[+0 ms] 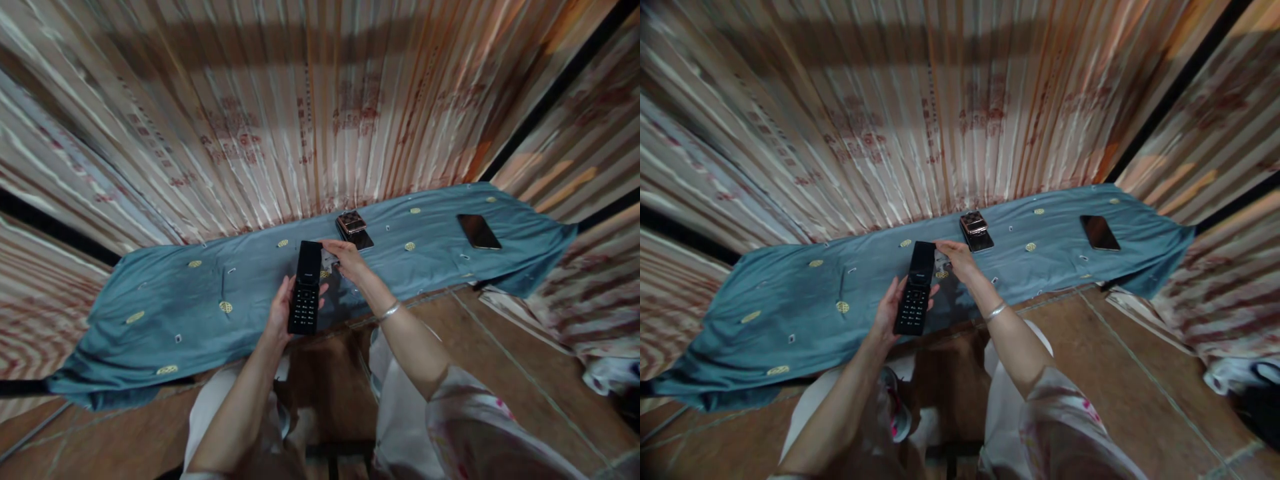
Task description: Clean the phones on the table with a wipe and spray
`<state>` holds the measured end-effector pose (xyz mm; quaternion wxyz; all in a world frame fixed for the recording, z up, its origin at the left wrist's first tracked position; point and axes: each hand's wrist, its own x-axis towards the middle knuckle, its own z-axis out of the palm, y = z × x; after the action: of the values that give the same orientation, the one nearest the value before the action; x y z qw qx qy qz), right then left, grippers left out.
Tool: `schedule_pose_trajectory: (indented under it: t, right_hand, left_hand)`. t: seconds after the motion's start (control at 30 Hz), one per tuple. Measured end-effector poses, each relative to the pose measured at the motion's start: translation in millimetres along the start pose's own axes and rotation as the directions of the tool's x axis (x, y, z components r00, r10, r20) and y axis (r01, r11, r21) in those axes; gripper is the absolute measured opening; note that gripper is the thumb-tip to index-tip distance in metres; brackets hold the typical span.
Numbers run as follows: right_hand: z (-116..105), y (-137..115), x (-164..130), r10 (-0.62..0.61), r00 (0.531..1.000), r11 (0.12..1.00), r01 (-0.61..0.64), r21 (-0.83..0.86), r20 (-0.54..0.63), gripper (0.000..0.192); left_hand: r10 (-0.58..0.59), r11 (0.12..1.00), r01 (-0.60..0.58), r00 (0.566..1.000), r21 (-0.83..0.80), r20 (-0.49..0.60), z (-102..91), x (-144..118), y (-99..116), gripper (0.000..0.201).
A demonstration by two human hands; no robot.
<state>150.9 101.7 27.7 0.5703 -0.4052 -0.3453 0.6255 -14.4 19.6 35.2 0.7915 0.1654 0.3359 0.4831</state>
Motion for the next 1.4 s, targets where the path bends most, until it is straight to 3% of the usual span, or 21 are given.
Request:
schedule_pose_trajectory:
  t: [0.23,0.47,0.6,0.93,1.2,1.4]
  right_hand:
    - [5,5,1,-0.01,1.0,0.994,0.009,0.105,0.017,0.019]
    - [14,20,-11,0.084,0.982,0.986,-0.106,0.128,0.168,0.025]
    - [16,24,-16,0.09,0.976,0.989,-0.111,0.099,0.197,0.029]
    - [7,11,-4,0.061,0.993,0.995,-0.068,0.067,0.097,0.026]
    - [1,3,0,-0.012,1.0,0.998,0.013,0.054,-0.009,0.023]
    - [0,4,-1,-0.087,0.996,0.996,0.087,0.02,0.004,0.029]
  left_hand:
    - [-0.002,1.0,0.002,1.0,0.008,-0.016,0.7,7,-3,0.04]
    - [0.042,0.999,-0.041,0.975,0.008,-0.217,4.3,7,4,0.039]
    - [0.037,0.999,-0.036,0.972,0.007,-0.233,6.3,5,7,0.035]
    - [-0.076,0.985,0.087,0.994,0.146,-0.083,1.5,7,3,0.048]
    - [-0.058,0.958,0.095,0.988,0.271,-0.141,2.2,5,-3,0.043]
    - [-0.063,0.97,0.1,0.984,0.222,-0.168,-0.3,9,-5,0.045]
